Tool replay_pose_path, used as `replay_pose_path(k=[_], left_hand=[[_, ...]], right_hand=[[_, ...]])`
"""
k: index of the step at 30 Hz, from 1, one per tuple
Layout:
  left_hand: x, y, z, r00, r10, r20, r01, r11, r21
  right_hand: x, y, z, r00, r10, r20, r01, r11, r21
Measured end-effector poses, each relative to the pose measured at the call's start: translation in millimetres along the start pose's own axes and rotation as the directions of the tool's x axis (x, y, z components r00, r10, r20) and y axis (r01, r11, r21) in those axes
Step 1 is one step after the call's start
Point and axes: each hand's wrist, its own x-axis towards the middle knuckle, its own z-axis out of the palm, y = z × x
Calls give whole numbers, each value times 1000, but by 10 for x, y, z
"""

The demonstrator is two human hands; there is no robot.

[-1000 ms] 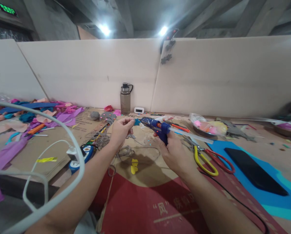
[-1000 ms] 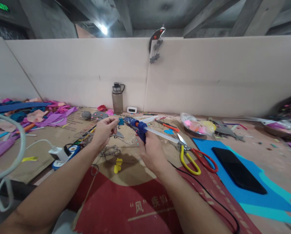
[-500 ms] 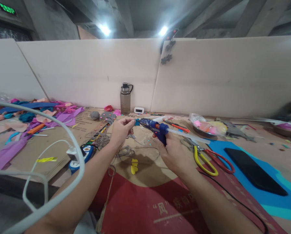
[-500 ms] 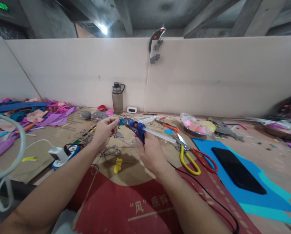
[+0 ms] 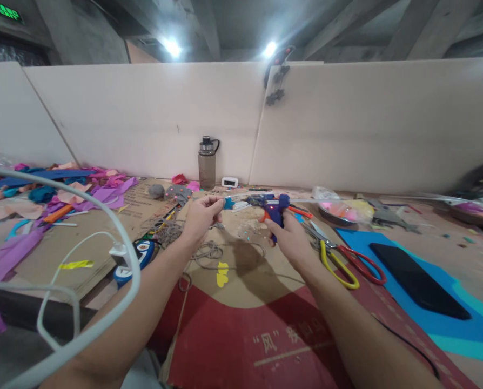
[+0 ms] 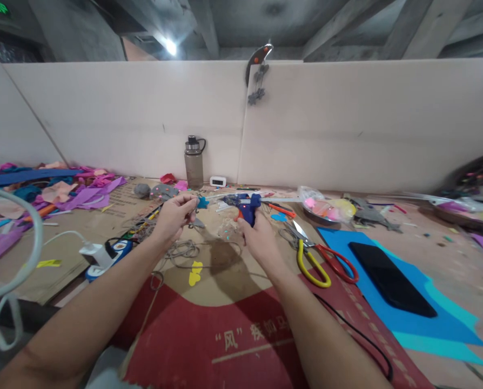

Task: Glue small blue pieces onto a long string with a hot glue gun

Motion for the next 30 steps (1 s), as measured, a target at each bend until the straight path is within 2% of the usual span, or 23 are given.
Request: replay_pose_path(k=[1,3,5,7,9,11,12,14,16,17,19,20,22,23,25,27,30], left_hand=[[-3,-2,7,1000,4,3,-4,1000,2],[-20,-6,22,999,40,-4,-40,998,40],[-46,-11,33,990,135,-27,-130,982,140],[-73,-12,38,963,267,-45,-243,925,293],[-95,-2,39,912,408,-32,-356,830,430],[-113,18,43,844,536,9,-463,722,514],[-122,29,47,807,590,33,-512,671,537],[-141,47,63,751,655,79,-577,594,561],[-163,48,82,725,676,131,-615,549,566],[-174,42,92,717,677,163,-630,531,566],[-191,16,108,702,677,220,-658,497,566],[-196,-2,114,698,676,237,-664,488,566],[-202,-38,129,720,654,231,-646,510,568],[-204,-55,139,754,623,208,-613,553,564],[-210,-79,167,848,510,148,-506,692,515],[-221,-87,205,927,358,114,-373,839,395],[-244,-74,260,972,201,121,-221,957,188]], right_hand=[[46,83,12,990,130,56,-134,987,88],[130,242,29,947,289,143,-308,941,137],[185,372,27,921,357,155,-364,931,19],[198,454,-2,938,333,93,-306,925,-227],[176,463,-50,975,222,-2,-194,849,-492],[136,387,-90,993,76,-91,-117,761,-638],[114,319,-94,992,17,-125,-94,761,-643],[70,135,-54,987,-69,-147,-15,864,-503],[24,-76,50,994,-50,-96,36,989,-144],[0,-177,116,998,-24,-61,30,995,92],[-50,-342,248,999,5,38,-23,864,503],[-72,-400,302,996,23,81,-68,779,623],[-104,-461,365,989,67,133,-142,693,706],[-111,-468,375,987,85,135,-156,701,696],[-109,-454,358,991,98,92,-134,784,607],[-95,-430,319,998,67,21,-68,872,484],[-78,-413,269,998,19,-53,1,932,364]])
